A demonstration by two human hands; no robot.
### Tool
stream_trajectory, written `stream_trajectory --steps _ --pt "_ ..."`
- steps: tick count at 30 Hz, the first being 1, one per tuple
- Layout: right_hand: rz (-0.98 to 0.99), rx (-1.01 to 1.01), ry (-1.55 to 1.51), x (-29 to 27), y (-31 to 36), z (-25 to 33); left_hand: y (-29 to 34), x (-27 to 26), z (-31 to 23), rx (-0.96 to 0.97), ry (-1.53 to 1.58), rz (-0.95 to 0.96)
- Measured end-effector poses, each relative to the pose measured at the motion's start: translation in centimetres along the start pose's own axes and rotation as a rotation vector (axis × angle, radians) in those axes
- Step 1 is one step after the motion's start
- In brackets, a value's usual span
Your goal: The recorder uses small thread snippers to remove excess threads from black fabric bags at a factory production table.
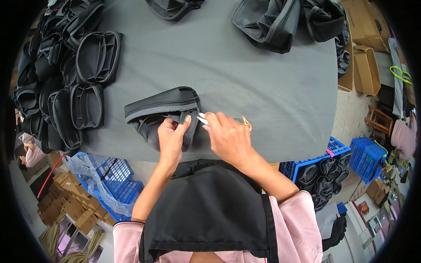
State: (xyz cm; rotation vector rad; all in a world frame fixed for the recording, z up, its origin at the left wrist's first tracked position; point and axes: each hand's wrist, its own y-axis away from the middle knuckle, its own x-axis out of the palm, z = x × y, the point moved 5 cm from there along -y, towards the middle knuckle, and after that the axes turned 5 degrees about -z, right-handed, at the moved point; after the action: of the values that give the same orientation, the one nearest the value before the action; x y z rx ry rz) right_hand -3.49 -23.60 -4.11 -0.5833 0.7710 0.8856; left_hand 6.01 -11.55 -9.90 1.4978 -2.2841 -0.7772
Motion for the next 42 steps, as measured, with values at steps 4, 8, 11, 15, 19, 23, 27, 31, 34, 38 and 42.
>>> stream_trajectory --steps 4,8,11,15,19,23,27,31,34,38,42 --pt "0.057 0.054 0.008 0.0 -0.1 0.0 0.4 0.5 -0.5 0.001 0.026 -0.012" --pt "0.077 0.061 0.023 0.2 0.1 -0.1 0.2 0.3 0.1 0.0 -0.003 -0.007" --pt "0.073 0.045 0.033 0.2 0.1 -0.1 0.2 0.5 0.0 0.019 0.024 -0.004" --pt "0.091 0.139 -0.025 0.9 0.5 -1.3 0.1 0.4 -0.4 0.006 -0.042 -0.003" --pt "-0.041 0.482 -0.71 1.7 2.0 -3.6 -0.8 0.3 0.0 0.015 -0.062 0.033" --pt "0.137 0.31 -0.487 -0.2 1.5 -1.4 -0.8 0.5 -0.5 0.019 -0.011 0.014" --pt "0.186 0.142 -0.318 -0.7 1.0 -0.7 -1.0 0.0 0.1 -0.023 -0.067 0.034" --pt "0.256 0.111 -0.273 -0.6 0.2 -0.6 -0.6 0.3 -0.5 0.004 0.003 0.027" --pt "0.289 0.061 -0.265 -0.6 -0.2 -0.5 -0.5 0.1 -0.3 -0.041 -0.097 0.038" --pt "0.353 0.028 -0.284 -0.5 -0.8 -0.9 -0.6 -0.1 0.1 -0.025 -0.04 0.065" --pt "0.357 -0.079 -0.34 0.6 -0.7 -1.8 -0.6 -0.2 -0.2 -0.042 -0.114 0.069"
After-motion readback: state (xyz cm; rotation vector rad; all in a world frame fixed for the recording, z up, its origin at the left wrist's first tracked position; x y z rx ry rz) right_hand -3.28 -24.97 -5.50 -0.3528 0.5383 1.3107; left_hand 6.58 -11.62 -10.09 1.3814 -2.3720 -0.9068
